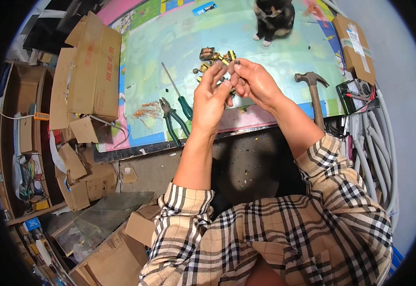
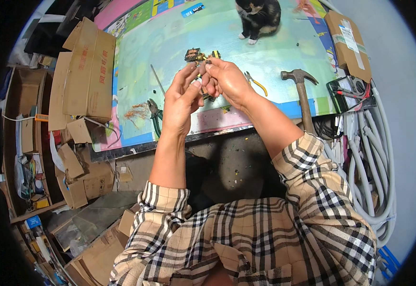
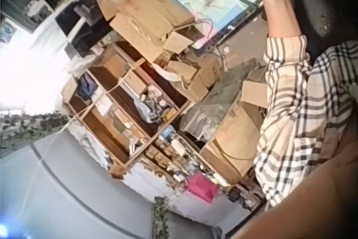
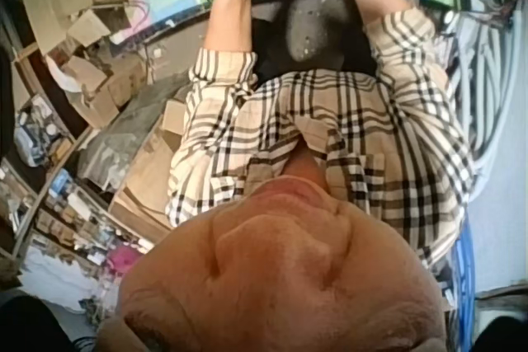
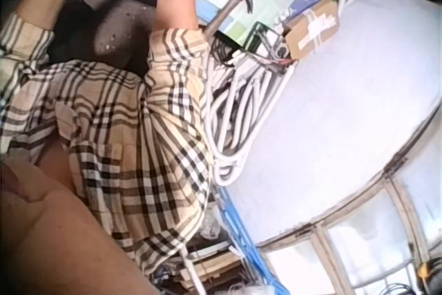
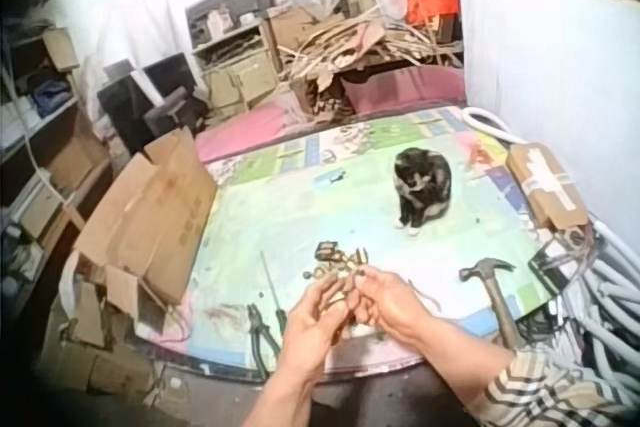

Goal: The person disassembles small electronic components on a workbench using pliers and a screwdriver. They repeatedly pick up parts, strip wires, and separate pieces, occasionally pausing to pet a cat that approaches the workspace.

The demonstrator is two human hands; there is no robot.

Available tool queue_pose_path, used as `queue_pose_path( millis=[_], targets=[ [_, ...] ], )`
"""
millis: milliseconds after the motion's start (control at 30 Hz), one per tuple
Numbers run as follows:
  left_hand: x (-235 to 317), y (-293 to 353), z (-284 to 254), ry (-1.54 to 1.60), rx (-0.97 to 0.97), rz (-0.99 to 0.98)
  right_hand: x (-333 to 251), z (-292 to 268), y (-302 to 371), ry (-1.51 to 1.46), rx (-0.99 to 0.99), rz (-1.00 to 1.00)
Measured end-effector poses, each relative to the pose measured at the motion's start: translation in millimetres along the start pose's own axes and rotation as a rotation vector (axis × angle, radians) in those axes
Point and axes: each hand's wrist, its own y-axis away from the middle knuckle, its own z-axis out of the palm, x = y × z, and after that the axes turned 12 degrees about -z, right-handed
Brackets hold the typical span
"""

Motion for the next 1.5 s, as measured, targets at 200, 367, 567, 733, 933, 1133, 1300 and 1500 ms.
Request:
queue_pose_path(
  millis=[200,367,567,733,933,1133,1300,1500],
  targets=[
    [-2.2,-1.8,-0.3,-0.086,0.012,-0.160,1.6,2.4,-0.8,0.073,0.024,0.004],
    [-8.9,-3.0,-0.4,-0.064,0.156,-0.036,0.7,4.5,-1.8,0.103,-0.016,0.004],
    [-8.3,-1.9,0.0,0.037,0.157,0.130,3.8,-2.4,-3.5,-0.178,0.001,0.070],
    [-1.5,-3.1,-2.5,0.312,-0.002,0.249,11.8,-8.0,-7.2,-0.425,0.085,0.197],
    [5.6,-4.7,-20.2,0.560,-0.106,0.082,12.0,-4.1,-12.8,-0.521,0.238,0.163],
    [9.3,2.7,-17.0,0.484,0.046,-0.010,11.2,-43.0,-30.3,-0.501,0.327,0.040],
    [-8.2,-8.1,-30.6,0.552,0.158,-0.169,14.0,-75.0,-48.5,-0.185,0.557,0.034],
    [-4.7,-11.0,-37.6,0.637,0.118,-0.159,27.8,-70.1,-45.6,-0.142,0.560,0.199]
  ],
)
